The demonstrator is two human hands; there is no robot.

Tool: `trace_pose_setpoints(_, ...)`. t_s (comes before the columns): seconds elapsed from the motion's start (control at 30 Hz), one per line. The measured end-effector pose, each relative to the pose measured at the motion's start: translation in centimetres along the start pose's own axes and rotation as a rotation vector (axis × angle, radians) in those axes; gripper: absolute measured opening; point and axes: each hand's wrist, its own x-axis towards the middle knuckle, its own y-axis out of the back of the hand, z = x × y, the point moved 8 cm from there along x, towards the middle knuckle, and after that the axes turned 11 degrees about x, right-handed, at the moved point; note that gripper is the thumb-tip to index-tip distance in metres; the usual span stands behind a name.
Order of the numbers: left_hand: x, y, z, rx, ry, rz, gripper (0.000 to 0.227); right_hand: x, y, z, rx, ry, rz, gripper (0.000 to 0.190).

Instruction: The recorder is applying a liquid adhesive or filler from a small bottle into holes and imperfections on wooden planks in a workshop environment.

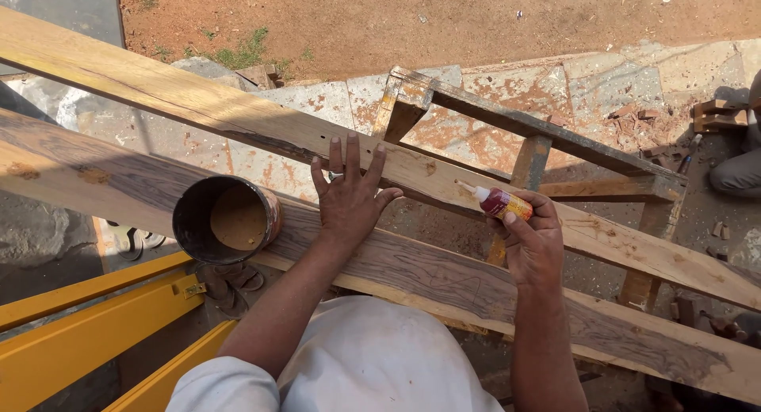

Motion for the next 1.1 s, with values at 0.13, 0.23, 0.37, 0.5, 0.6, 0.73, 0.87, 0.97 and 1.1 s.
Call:
trace_pose_setpoints(0.13,-0.4,0.5,-1.1,0.034,0.029,0.036,0.087,0.1,-0.3,0.3,-0.021,-0.007,0.022,0.031)
trace_pose_setpoints(0.23,-0.6,0.7,-1.3,0.017,0.032,0.010,0.088,0.2,-1.1,0.5,-0.024,-0.011,-0.004,0.031)
trace_pose_setpoints(0.37,-1.5,-0.3,-1.4,-0.071,0.015,0.058,0.098,0.7,-2.2,1.1,-0.038,-0.038,-0.026,0.032)
trace_pose_setpoints(0.5,-2.0,-1.2,-2.5,-0.156,0.069,0.044,0.103,1.8,-3.3,2.6,-0.093,-0.094,-0.009,0.033)
trace_pose_setpoints(0.6,-1.5,0.7,-2.1,-0.071,0.018,0.092,0.091,3.1,-4.7,4.1,-0.096,-0.110,-0.071,0.034)
trace_pose_setpoints(0.73,-1.2,1.2,-2.3,-0.063,0.017,0.109,0.089,4.4,-6.9,5.9,-0.193,-0.123,-0.084,0.036)
trace_pose_setpoints(0.87,-1.5,-0.1,-2.9,-0.166,0.042,0.074,0.106,5.5,-8.7,7.2,-0.339,-0.115,-0.100,0.038)
trace_pose_setpoints(0.97,-1.7,-0.4,-3.1,-0.187,0.052,0.096,0.114,6.0,-9.7,7.8,-0.470,-0.076,-0.138,0.037)
trace_pose_setpoints(1.1,-1.6,0.0,-3.1,-0.203,0.062,0.085,0.118,6.5,-10.2,8.4,-0.559,-0.053,-0.162,0.036)
